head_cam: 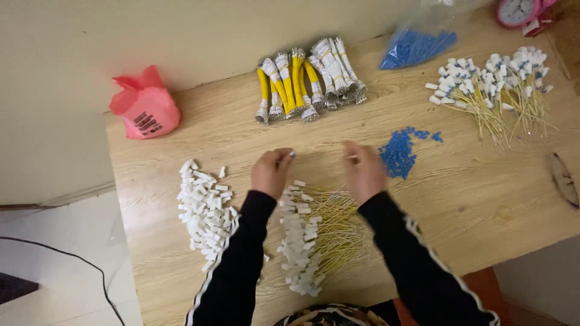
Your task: Assembling small white plastic sleeves onto thin yellow wire stems
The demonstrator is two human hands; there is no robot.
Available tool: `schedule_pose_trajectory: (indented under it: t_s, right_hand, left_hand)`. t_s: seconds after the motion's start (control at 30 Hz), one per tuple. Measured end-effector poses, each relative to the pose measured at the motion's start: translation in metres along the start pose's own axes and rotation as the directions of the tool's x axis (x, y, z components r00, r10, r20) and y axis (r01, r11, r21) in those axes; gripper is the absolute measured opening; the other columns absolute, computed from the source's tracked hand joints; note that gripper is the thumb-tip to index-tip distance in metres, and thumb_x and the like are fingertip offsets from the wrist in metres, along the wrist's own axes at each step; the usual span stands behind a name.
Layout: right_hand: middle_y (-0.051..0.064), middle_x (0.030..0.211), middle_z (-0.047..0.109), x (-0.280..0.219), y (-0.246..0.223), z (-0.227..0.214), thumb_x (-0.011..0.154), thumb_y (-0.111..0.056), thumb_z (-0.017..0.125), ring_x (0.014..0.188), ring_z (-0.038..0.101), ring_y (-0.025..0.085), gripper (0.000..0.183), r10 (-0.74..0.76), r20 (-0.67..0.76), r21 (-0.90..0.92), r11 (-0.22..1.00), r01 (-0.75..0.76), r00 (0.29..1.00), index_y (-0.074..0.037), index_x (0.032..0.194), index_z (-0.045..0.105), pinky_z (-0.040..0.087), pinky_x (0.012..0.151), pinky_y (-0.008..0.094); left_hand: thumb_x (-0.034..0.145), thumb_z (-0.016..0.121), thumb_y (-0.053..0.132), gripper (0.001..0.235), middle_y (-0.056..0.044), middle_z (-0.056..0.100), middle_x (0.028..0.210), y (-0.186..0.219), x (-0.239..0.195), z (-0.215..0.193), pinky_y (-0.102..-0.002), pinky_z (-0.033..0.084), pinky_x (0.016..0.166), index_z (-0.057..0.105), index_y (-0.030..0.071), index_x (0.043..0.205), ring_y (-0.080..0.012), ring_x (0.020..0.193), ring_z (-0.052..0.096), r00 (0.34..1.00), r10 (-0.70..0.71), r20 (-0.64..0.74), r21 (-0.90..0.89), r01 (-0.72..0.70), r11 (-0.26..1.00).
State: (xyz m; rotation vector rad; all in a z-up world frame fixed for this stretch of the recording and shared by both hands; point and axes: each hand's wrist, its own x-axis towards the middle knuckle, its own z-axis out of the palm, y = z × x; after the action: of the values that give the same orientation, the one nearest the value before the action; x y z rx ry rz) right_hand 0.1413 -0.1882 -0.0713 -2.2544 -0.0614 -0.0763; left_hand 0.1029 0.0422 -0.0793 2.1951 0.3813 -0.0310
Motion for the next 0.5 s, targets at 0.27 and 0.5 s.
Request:
schedule_pose_trajectory:
  t_s: [0.27,0.5]
  right_hand:
    - [-0.003,0.094,0.07,0.049,0.077,-0.048,0.086,-0.048,0.065,0.097,0.066,0.024,0.029,0.191,0.092,-0.739,0.671,-0.062,0.977,-0.027,0.106,0.071,0.049,0.083,0.045]
    - [0.009,0.1,0.067,0.058,0.046,-0.053,0.101,-0.039,0.048,0.102,0.066,0.029,0.033,0.398,0.208,-0.803,0.591,-0.077,0.893,-0.019,0.117,0.068,0.051,0.089,0.047]
  left_hand:
    - [0.084,0.07,0.028,0.039,-0.011,0.055,0.109,-0.07,0.037,0.028,-0.047,0.057,0.081,0.062,0.022,0.122,-0.0369,0.094,0.066,0.991,-0.052,-0.126,0.182,0.074,0.981]
    - [0.081,0.073,0.027,0.036,-0.007,0.053,0.11,-0.013,-0.005,0.01,-0.044,0.059,0.082,0.065,0.023,0.117,-0.037,0.097,0.066,0.96,0.177,0.218,0.205,-0.223,0.953]
